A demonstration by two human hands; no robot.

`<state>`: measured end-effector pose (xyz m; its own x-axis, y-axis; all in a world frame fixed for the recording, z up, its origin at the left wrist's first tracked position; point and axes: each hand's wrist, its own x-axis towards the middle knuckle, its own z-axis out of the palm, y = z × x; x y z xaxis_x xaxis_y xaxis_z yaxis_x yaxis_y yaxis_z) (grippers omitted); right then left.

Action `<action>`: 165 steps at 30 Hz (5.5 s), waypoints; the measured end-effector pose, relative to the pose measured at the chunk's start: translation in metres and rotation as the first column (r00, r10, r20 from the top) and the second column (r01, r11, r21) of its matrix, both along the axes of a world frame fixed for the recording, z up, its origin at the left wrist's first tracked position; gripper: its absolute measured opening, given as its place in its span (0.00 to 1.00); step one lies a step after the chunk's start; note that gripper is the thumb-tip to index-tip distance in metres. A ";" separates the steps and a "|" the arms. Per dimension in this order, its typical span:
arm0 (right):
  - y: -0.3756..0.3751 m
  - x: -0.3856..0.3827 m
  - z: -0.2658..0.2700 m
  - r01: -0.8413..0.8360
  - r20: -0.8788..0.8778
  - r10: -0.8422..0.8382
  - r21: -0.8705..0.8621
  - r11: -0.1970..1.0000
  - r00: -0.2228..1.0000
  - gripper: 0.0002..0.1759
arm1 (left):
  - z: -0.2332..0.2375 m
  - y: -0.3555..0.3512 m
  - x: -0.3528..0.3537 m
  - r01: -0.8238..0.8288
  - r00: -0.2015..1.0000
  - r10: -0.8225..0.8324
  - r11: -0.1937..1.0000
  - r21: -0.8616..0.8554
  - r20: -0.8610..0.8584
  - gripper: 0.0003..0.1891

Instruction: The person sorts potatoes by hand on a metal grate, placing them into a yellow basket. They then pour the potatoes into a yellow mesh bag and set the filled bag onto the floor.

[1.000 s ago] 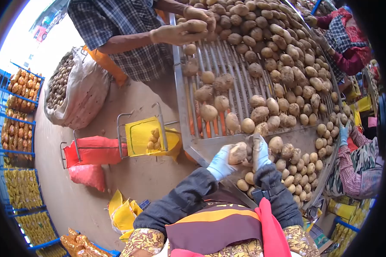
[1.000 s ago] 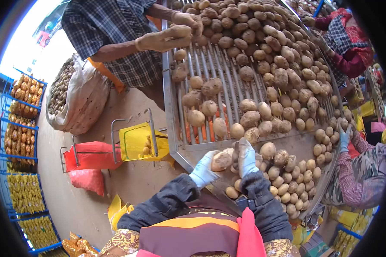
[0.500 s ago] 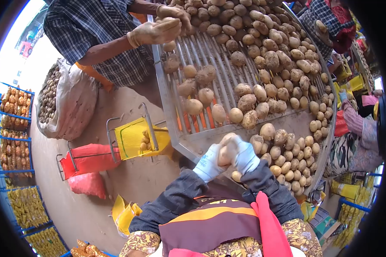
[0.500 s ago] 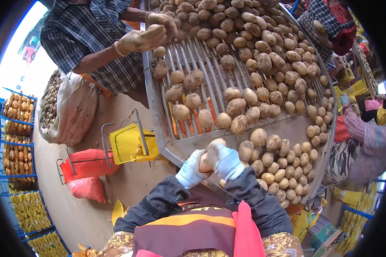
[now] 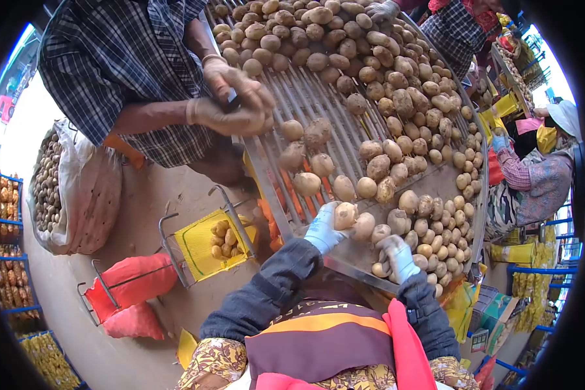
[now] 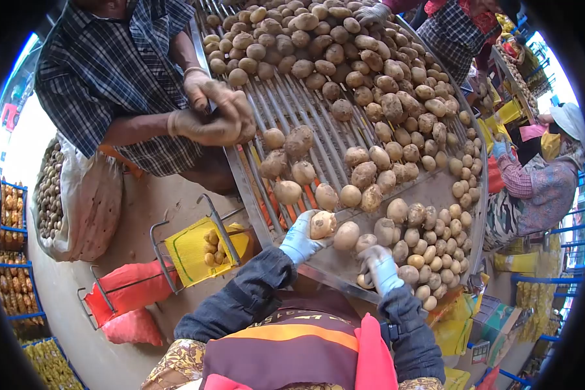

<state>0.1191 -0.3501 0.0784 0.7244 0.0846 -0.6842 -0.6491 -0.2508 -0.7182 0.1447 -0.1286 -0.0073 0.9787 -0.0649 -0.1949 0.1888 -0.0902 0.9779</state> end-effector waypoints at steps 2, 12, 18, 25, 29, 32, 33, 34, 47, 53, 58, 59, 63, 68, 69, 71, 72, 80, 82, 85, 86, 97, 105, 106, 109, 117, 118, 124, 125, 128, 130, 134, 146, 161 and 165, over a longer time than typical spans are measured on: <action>0.015 -0.022 0.000 -0.423 0.150 0.481 -0.304 0.854 0.864 0.18 | 0.022 0.010 0.007 -0.031 0.996 0.002 0.941 0.338 0.085 0.40; 0.083 -0.015 -0.059 -0.392 0.395 0.892 -0.801 0.452 0.222 0.26 | 0.019 0.148 -0.130 -0.066 0.955 -0.073 0.894 0.444 0.288 0.08; 0.082 -0.012 -0.064 -0.382 0.487 0.840 -0.748 0.543 0.239 0.16 | -0.051 0.235 -0.169 -0.049 0.954 0.238 0.723 0.689 -0.182 0.11; 0.085 -0.011 -0.066 -0.382 0.468 0.839 -0.748 0.543 0.277 0.10 | -0.203 0.313 -0.098 0.545 0.794 -0.012 0.459 0.702 -0.608 0.25; 0.090 -0.006 -0.074 -0.351 0.470 0.845 -0.770 0.533 0.253 0.09 | -0.241 0.324 -0.079 0.601 0.709 0.083 0.448 0.661 -0.701 0.25; 0.087 -0.009 -0.058 -0.466 0.332 0.874 -0.748 0.473 0.354 0.10 | -0.252 0.324 -0.070 0.583 0.697 0.118 0.480 0.656 -0.707 0.25; 0.087 -0.010 -0.058 -0.464 0.344 0.872 -0.744 0.480 0.349 0.09 | -0.253 0.326 -0.068 0.577 0.692 0.135 0.487 0.656 -0.709 0.25; 0.086 -0.011 -0.060 -0.451 0.332 0.882 -0.765 0.459 0.335 0.09 | -0.251 0.328 -0.067 0.570 0.690 0.146 0.494 0.656 -0.709 0.25; 0.092 -0.019 -0.065 -0.411 0.417 0.861 -0.758 0.507 0.292 0.04 | -0.248 0.348 -0.105 0.320 0.662 0.339 0.678 0.661 -0.668 0.26; 0.089 -0.017 -0.070 -0.471 0.366 0.900 -0.767 0.435 0.235 0.10 | -0.285 0.351 -0.104 0.235 0.610 0.408 0.726 0.646 -0.679 0.26; 0.073 -0.017 -0.080 -0.538 0.322 0.904 -0.727 0.427 0.282 0.13 | -0.326 0.350 -0.102 0.177 0.581 0.445 0.748 0.640 -0.681 0.26; 0.078 -0.016 -0.077 -0.541 0.302 0.906 -0.728 0.420 0.298 0.13 | -0.333 0.349 -0.103 0.169 0.578 0.452 0.748 0.642 -0.679 0.26; 0.095 -0.013 -0.071 -0.558 0.248 0.905 -0.721 0.411 0.346 0.14 | -0.356 0.345 -0.105 0.149 0.562 0.464 0.758 0.635 -0.685 0.26; 0.081 -0.023 -0.095 -0.460 0.325 0.898 -0.776 0.433 0.297 0.17 | -0.351 0.347 -0.108 0.078 0.555 0.483 0.781 0.620 -0.677 0.26; 0.068 -0.023 -0.100 -0.358 0.396 0.894 -0.820 0.446 0.208 0.19 | -0.343 0.347 -0.106 0.043 0.555 0.491 0.789 0.613 -0.671 0.26; 0.050 -0.021 -0.091 -0.475 0.142 0.945 -0.836 0.274 0.294 0.21 | -0.321 0.351 -0.099 -0.064 0.553 0.510 0.814 0.577 -0.659 0.26; 0.055 -0.023 -0.092 -0.441 0.190 0.951 -0.851 0.284 0.244 0.22 | -0.306 0.351 -0.099 -0.138 0.549 0.522 0.827 0.545 -0.653 0.27; 0.047 -0.026 -0.094 -0.433 0.308 0.908 -0.804 0.407 0.283 0.10 | -0.121 0.311 -0.124 -0.870 0.446 0.477 0.430 -0.242 -0.758 0.27; 0.055 -0.029 -0.089 -0.389 0.342 0.893 -0.810 0.438 0.292 0.09 | -0.090 0.297 -0.159 -0.825 0.556 0.496 0.425 -0.372 -0.667 0.29; 0.058 -0.024 -0.093 -0.395 0.414 0.882 -0.789 0.471 0.225 0.10 | -0.036 0.272 -0.202 -0.648 0.756 0.397 0.339 -0.682 -0.521 0.36; 0.067 -0.032 -0.087 -0.240 0.568 0.788 -0.752 0.614 0.237 0.11 | -0.022 0.263 -0.214 -0.590 0.801 0.364 0.345 -0.730 -0.476 0.41; 0.075 -0.030 -0.056 -0.184 0.785 0.616 -0.597 0.781 0.065 0.17 | 0.076 0.152 -0.205 -0.418 0.908 0.205 0.463 -0.782 -0.364 0.49; 0.077 -0.034 0.024 -0.530 0.770 0.377 -0.059 0.846 0.515 0.36 | 0.099 0.052 -0.150 -0.212 0.955 0.016 0.733 -0.647 -0.295 0.52; 0.069 -0.035 0.024 -0.535 0.778 0.445 -0.169 0.828 0.444 0.35 | 0.102 0.042 -0.146 -0.236 0.941 0.003 0.724 -0.648 -0.338 0.52; 0.054 -0.040 0.018 -0.429 0.850 0.462 -0.329 0.841 0.254 0.31 | 0.113 0.023 -0.132 -0.219 0.920 -0.060 0.739 -0.637 -0.386 0.51; 0.013 -0.038 0.016 -0.326 0.644 0.240 0.016 0.945 0.726 0.20 | 0.118 -0.003 -0.113 -0.166 0.881 -0.209 0.702 -0.692 -0.424 0.49; 0.015 -0.043 0.017 -0.290 0.770 0.320 -0.183 0.940 0.553 0.20 | 0.121 -0.004 -0.111 -0.163 0.874 -0.218 0.712 -0.683 -0.435 0.49; 0.013 -0.039 0.009 -0.156 0.664 0.287 -0.250 0.956 0.691 0.14 | 0.119 -0.016 -0.104 -0.044 0.877 -0.299 0.730 -0.682 -0.377 0.49; 0.009 -0.033 -0.023 -0.056 0.511 0.078 -0.058 0.997 0.856 0.15 | 0.117 -0.016 -0.104 -0.039 0.875 -0.306 0.728 -0.684 -0.375 0.49; 0.009 -0.041 -0.007 0.082 0.392 -0.227 0.352 0.932 0.891 0.12 | 0.113 -0.015 -0.106 -0.056 0.874 -0.316 0.690 -0.722 -0.370 0.49; 0.008 -0.049 0.002 -0.085 0.674 -0.162 0.317 0.945 0.721 0.09 | 0.117 -0.012 -0.105 -0.081 0.858 -0.313 0.702 -0.707 -0.408 0.48; 0.010 -0.048 0.006 -0.195 0.753 -0.012 0.186 0.963 0.658 0.05 | 0.111 -0.013 -0.107 -0.047 0.856 -0.326 0.724 -0.688 -0.402 0.50; 0.005 -0.047 0.003 0.030 0.422 -0.233 0.434 0.900 0.876 0.09 | 0.107 -0.011 -0.107 -0.037 0.868 -0.327 0.709 -0.705 -0.374 0.49; 0.016 -0.045 0.005 0.423 -0.397 -0.251 0.904 0.061 0.883 0.21 | 0.104 -0.027 -0.104 0.002 0.995 -0.047 0.891 -0.454 -0.088 0.56; 0.027 -0.043 -0.008 0.509 -0.505 -0.162 0.861 -0.016 0.848 0.20 | 0.107 -0.031 -0.109 0.098 0.992 -0.125 0.840 -0.534 -0.014 0.62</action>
<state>0.0758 -0.3233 0.0701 0.7582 0.5567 -0.3395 -0.5724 0.8176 0.0625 0.0354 -0.1591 0.0994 0.9493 -0.2795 -0.1436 0.2549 0.4175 0.8722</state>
